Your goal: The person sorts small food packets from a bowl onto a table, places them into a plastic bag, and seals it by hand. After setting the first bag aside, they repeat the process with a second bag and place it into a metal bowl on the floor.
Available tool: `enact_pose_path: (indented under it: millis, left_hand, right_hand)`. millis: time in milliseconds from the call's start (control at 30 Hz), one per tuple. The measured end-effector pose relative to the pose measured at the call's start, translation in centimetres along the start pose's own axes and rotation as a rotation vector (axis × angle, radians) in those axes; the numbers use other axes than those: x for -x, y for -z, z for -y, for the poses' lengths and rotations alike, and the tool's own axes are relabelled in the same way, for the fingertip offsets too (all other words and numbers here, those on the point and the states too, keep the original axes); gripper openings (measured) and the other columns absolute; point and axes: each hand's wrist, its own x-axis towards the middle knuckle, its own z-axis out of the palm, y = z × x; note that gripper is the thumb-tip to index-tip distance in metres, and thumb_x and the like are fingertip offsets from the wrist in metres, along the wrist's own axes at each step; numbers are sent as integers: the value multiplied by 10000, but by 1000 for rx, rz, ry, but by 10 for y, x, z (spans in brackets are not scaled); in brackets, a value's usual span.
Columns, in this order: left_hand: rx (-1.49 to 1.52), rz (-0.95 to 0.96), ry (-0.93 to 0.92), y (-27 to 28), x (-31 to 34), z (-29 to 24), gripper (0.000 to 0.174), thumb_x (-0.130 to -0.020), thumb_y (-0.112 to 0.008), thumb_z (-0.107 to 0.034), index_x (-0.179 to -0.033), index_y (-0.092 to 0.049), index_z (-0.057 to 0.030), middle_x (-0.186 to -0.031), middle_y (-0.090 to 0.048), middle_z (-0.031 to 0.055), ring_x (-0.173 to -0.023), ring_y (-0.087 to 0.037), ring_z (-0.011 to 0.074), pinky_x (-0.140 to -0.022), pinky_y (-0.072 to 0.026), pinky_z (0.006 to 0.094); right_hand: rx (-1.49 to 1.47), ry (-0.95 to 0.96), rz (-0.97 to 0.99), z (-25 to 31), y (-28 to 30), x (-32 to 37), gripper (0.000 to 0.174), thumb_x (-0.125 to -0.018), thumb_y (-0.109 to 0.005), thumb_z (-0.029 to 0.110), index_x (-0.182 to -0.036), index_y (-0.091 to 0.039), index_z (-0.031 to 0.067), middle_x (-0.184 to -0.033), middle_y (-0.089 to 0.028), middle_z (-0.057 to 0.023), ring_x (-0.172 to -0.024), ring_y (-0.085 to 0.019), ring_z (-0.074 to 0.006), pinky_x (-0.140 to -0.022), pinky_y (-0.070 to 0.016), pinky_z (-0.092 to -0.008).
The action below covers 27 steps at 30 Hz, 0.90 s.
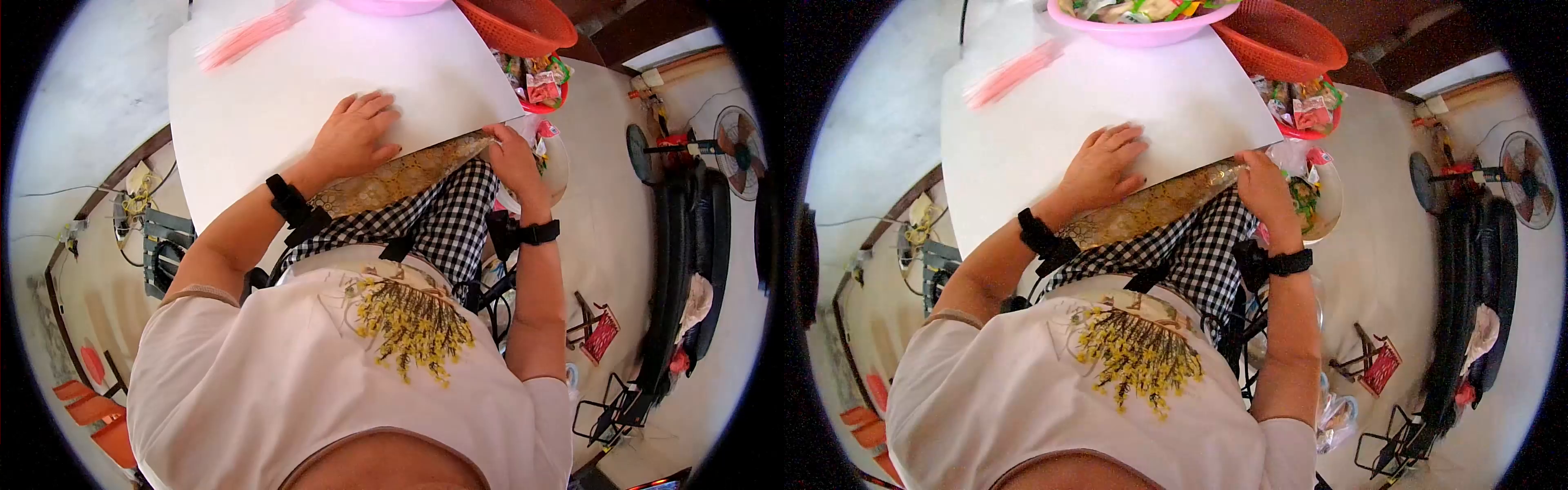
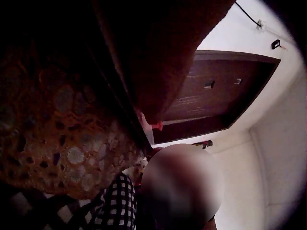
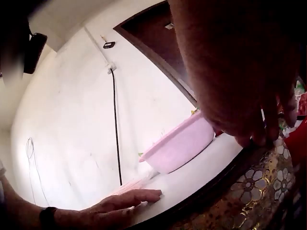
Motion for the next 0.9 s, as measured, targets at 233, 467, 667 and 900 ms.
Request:
enact_pose_path:
  millis: [233, 467, 667, 900]
  left_hand:
    - [-43, 92, -45, 4, 1, -6, 735, -702, -754, -410, -1327, -506, -113, -1460, -387, 155, -1384, -311, 322, -1125, -233, 528]
    - [-227, 291, -69, -4, -4, -17, 777, -767, -700, -341, -1424, -383, -73, -1534, -261, 189, -1438, -207, 339, -1135, -144, 581]
    - [-308, 350, -191, -3, -13, -28, 757, -836, -622, -321, -1476, -301, -74, -1558, -206, 198, -1447, -167, 373, -1140, -123, 568]
    - [-248, 366, -237, -3, -14, -28, 839, -747, -629, -212, -1489, -264, -72, -1555, -180, 237, -1439, -160, 418, -1140, -94, 570]
  right_hand:
    - [-18, -194, 18, -25, 49, 38, 232, -886, -489, 121, -1012, -654, 18, -1005, -670, -194, -966, -623, -371, -857, -489, -433]
    - [263, -485, 115, -138, 69, 153, 248, -898, -490, 178, -952, -664, 10, -981, -657, -228, -925, -629, -394, -820, -502, -464]
    - [643, -258, 536, -313, -40, 293, 130, -795, -567, 125, -740, -639, 32, -854, -671, -177, -860, -655, -334, -761, -524, -439]
    - [-545, -1316, 568, -288, -121, 309, 234, -807, -648, 179, -988, -644, 31, -956, -689, -167, -890, -665, -355, -745, -526, -439]
